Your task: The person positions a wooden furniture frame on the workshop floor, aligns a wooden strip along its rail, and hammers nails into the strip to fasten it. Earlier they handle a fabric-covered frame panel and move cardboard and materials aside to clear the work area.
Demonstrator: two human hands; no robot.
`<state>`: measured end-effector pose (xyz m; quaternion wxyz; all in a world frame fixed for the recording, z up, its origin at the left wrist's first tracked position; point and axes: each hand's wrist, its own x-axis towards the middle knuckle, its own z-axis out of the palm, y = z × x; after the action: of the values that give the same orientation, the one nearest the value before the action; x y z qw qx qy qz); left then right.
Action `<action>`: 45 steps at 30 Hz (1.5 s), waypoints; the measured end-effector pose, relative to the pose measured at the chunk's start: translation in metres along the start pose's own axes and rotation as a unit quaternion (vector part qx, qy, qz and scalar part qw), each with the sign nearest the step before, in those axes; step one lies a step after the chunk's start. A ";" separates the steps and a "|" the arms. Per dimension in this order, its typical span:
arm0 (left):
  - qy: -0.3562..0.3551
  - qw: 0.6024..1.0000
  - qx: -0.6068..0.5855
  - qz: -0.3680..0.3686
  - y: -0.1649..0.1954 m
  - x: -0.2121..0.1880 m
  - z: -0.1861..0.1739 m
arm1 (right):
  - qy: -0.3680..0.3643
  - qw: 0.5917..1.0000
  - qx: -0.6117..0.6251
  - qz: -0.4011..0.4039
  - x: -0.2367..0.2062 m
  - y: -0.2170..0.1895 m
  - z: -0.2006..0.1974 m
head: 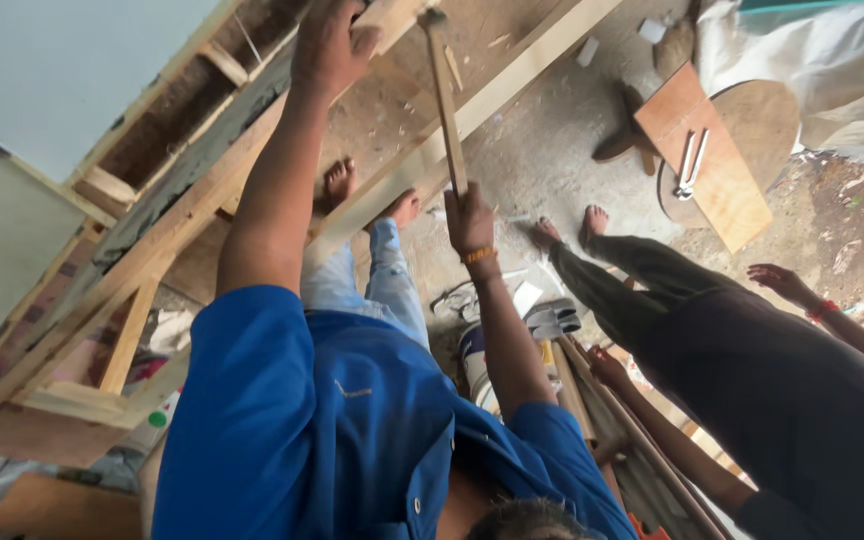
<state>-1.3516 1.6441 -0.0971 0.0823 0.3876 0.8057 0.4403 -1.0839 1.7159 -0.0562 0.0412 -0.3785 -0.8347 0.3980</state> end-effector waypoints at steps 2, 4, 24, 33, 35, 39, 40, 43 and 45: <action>0.027 0.999 -0.013 0.017 0.006 0.004 -0.006 | 0.020 0.998 0.020 0.055 -0.026 0.018 -0.007; 0.091 0.994 -0.002 0.062 0.010 0.005 -0.010 | 0.059 0.995 0.026 0.077 -0.055 0.033 -0.012; -0.268 0.713 -0.513 -0.395 0.142 -0.269 0.067 | -0.057 0.949 0.303 0.064 -0.142 0.041 -0.032; -0.286 0.693 -0.483 -0.452 0.141 -0.283 0.029 | -0.147 0.983 0.113 -0.016 -0.144 0.034 -0.043; -0.277 0.665 -0.502 -0.479 0.144 -0.289 0.022 | -0.150 0.980 0.121 -0.042 -0.148 0.033 -0.041; -0.266 0.625 -0.563 -0.471 0.149 -0.301 0.014 | -0.123 0.979 0.128 -0.098 -0.163 0.030 -0.039; -0.278 0.624 -0.574 -0.453 0.150 -0.303 0.013 | -0.113 0.977 0.138 -0.116 -0.167 0.029 -0.039; -0.300 0.607 -0.610 -0.412 0.146 -0.307 0.007 | -0.092 0.975 0.143 -0.140 -0.177 0.024 -0.039; -0.298 0.576 -0.641 -0.411 0.140 -0.309 0.000 | -0.129 0.971 0.161 -0.124 -0.182 0.018 -0.036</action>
<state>-1.0626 1.4725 -0.0529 0.7167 -0.0290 0.3167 0.6207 -0.9305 1.6248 -0.0020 0.0426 -0.2059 -0.7980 0.5648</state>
